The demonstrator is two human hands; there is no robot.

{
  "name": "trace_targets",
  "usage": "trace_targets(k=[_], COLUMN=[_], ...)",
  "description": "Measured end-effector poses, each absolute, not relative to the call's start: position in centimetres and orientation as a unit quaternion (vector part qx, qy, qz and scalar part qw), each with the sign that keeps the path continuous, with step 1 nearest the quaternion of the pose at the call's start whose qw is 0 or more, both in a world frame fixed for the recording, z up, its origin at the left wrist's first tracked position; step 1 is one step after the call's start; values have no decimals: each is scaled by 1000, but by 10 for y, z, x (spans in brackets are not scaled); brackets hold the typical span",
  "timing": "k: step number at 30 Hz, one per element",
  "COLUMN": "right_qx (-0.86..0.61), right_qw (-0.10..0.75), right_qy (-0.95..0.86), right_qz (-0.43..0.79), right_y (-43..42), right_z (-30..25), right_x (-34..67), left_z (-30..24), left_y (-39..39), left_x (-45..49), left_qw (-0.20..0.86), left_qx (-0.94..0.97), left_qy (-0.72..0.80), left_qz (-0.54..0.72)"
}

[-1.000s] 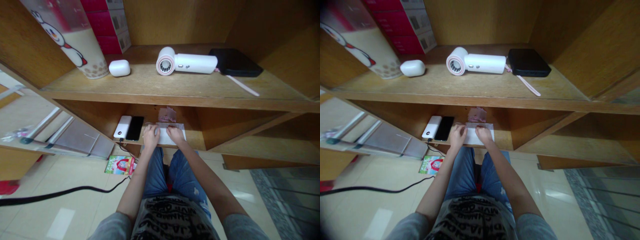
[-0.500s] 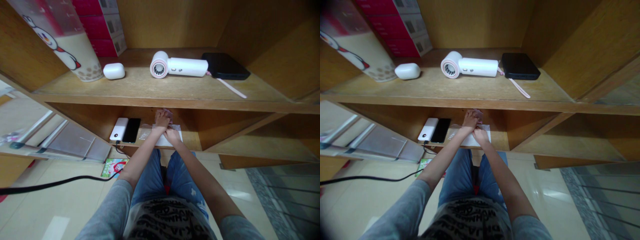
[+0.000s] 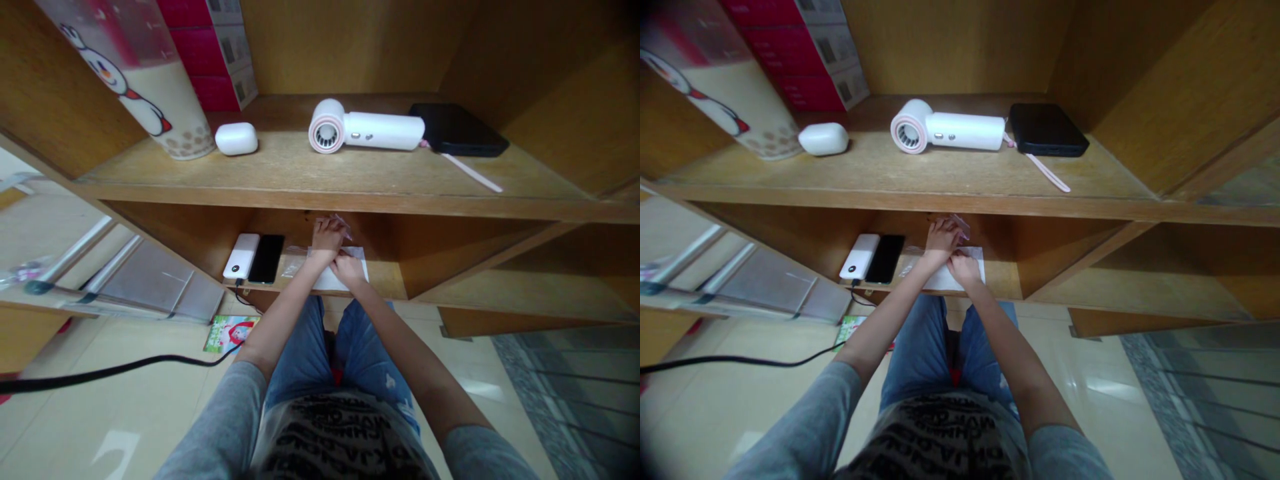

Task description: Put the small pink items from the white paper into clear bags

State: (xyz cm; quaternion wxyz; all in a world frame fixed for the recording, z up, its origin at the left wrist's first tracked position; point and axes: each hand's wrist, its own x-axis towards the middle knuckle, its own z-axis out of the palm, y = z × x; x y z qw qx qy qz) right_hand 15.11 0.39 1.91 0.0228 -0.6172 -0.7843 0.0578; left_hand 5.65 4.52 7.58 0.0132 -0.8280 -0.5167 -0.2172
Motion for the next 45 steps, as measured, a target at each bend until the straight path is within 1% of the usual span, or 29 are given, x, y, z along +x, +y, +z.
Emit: trace_targets(k=[3, 6, 10, 14, 19, 25, 32, 40, 42, 45], right_qx=[-604, -597, -590, -584, -594, -587, -597, -595, -596, -605], right_qw=[44, 50, 25, 22, 30, 63, 88, 86, 114, 207], right_qy=[-794, -799, -806, -811, -803, -805, -796, -797, -792, -760], right_qz=[54, 49, 44, 32, 34, 54, 59, 61, 70, 119], right_y=[4, 4, 3, 0, -3, -4, -10, -14, -14, -11], right_z=[20, 21, 25, 27, 26, 27, 22, 19, 19, 17], right_x=[151, 152, 153, 153, 155, 159, 164, 168, 170, 169], left_z=[85, 86, 74, 58, 46, 37, 31, 27, 27, 27], left_y=[32, 16, -7, -26, -38, -41, -41, -42, -43, -43], left_x=[49, 37, 18, 3, -3, -3, 3, 6, 6, 5], left_qw=[-24, -87, -216, -340, -416, -481, -521, -510, -510, -507], left_qx=[-776, -705, -557, -409, -289, -235, -220, -235, -239, -246], left_qy=[-537, -531, -548, -510, -512, -493, -477, -483, -482, -486], left_qz=[-331, -462, -585, -676, -693, -686, -673, -672, -671, -668])
